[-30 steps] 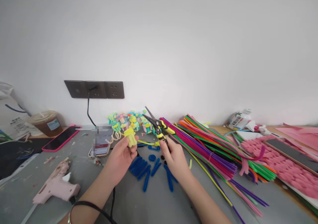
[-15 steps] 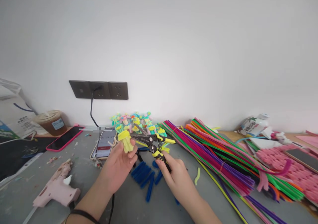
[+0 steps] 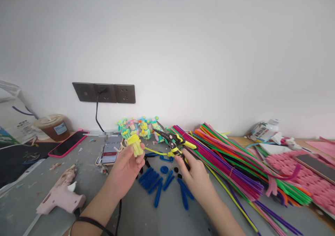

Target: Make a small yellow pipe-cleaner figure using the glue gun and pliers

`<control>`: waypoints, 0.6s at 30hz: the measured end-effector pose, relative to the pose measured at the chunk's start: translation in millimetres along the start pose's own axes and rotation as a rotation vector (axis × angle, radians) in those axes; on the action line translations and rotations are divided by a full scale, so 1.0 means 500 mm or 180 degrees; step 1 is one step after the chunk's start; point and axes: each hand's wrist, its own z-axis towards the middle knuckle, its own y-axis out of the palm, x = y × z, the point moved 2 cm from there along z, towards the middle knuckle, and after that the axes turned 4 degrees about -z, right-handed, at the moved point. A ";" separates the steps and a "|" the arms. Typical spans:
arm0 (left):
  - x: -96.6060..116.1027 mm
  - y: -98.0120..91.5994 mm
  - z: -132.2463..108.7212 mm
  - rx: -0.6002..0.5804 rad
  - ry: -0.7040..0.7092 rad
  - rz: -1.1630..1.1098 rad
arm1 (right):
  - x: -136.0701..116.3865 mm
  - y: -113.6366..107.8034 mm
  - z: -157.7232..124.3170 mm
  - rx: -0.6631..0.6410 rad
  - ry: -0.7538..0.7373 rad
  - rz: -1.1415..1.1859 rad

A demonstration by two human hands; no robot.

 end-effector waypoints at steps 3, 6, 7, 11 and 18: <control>-0.003 0.000 0.000 -0.0031 -0.0013 0.0178 | 0.016 -0.018 -0.002 0.0145 0.0198 -0.0129; -0.006 -0.001 0.000 -0.0064 -0.0045 0.0322 | 0.024 -0.024 -0.005 0.0216 0.0342 -0.0304; -0.007 0.000 0.001 -0.0073 -0.0057 0.0356 | 0.022 -0.025 -0.006 0.0226 0.0378 -0.0346; -0.007 0.000 0.003 -0.0074 -0.0053 0.0466 | -0.009 -0.036 -0.009 0.0172 0.0441 -0.0149; -0.005 -0.005 0.004 -0.0093 -0.0031 0.0452 | -0.064 -0.111 -0.094 0.0120 0.0551 0.0754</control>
